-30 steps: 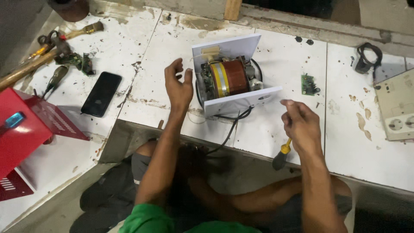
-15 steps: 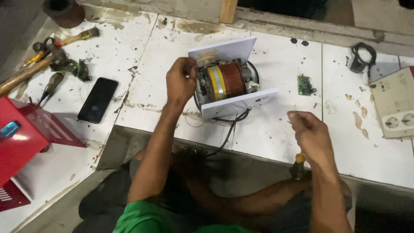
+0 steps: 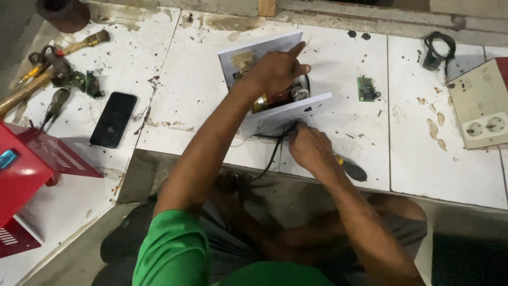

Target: The person sits on the floor and uses a screwdriver to work on the internal components of a white electrical device, which appears to be a transformer or motor. They manipulate wires and adjust parts inside the casing.

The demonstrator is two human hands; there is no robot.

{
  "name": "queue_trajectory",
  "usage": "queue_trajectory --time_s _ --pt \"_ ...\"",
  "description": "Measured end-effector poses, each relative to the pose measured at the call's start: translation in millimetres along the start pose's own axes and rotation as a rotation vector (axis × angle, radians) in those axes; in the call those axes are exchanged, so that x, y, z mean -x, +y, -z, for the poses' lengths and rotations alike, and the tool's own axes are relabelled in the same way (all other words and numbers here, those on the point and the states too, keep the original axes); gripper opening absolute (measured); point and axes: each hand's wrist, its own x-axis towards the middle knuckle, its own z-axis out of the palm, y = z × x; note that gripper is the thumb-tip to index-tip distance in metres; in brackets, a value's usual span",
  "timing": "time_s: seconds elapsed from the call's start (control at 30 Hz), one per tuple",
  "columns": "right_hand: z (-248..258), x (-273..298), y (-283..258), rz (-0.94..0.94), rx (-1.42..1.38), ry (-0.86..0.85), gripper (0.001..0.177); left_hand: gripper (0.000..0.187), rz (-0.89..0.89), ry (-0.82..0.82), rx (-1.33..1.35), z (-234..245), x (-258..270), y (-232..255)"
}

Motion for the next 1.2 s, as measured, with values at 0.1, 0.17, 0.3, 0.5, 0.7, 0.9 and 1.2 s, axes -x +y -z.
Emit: queue_trajectory --time_s 0.1,0.17,0.3,0.5,0.7,0.9,1.2 --pt "-17.5 -15.0 35.2 0.13 -0.048 0.203 0.027 0.064 -0.02 0.265 0.139 -3.0 28.1 -2.1" --pt "-18.7 -23.9 55.3 0.19 -0.128 0.332 0.021 0.059 0.042 0.338 0.17 5.8 71.5 16.9" --pt "-3.4 -37.7 78.5 0.169 -0.3 0.492 0.029 0.028 0.234 0.647 0.138 -15.2 140.1 13.4" --pt "-4.3 -58.3 95.6 0.148 -0.171 0.558 0.036 0.031 0.161 0.73 0.191 -60.4 180.1 16.5" --pt "-19.0 -72.4 98.3 0.082 -0.001 0.491 0.035 0.04 0.141 0.799 0.503 -78.5 169.7 7.9" --pt "-54.3 -94.1 119.9 0.144 0.178 0.6 0.031 0.041 0.215 0.689 0.815 -55.3 173.1 14.8" --pt "-61.9 -2.3 186.6 -0.015 0.389 0.623 0.051 0.022 0.316 0.821 0.971 -47.8 167.0 -27.1"
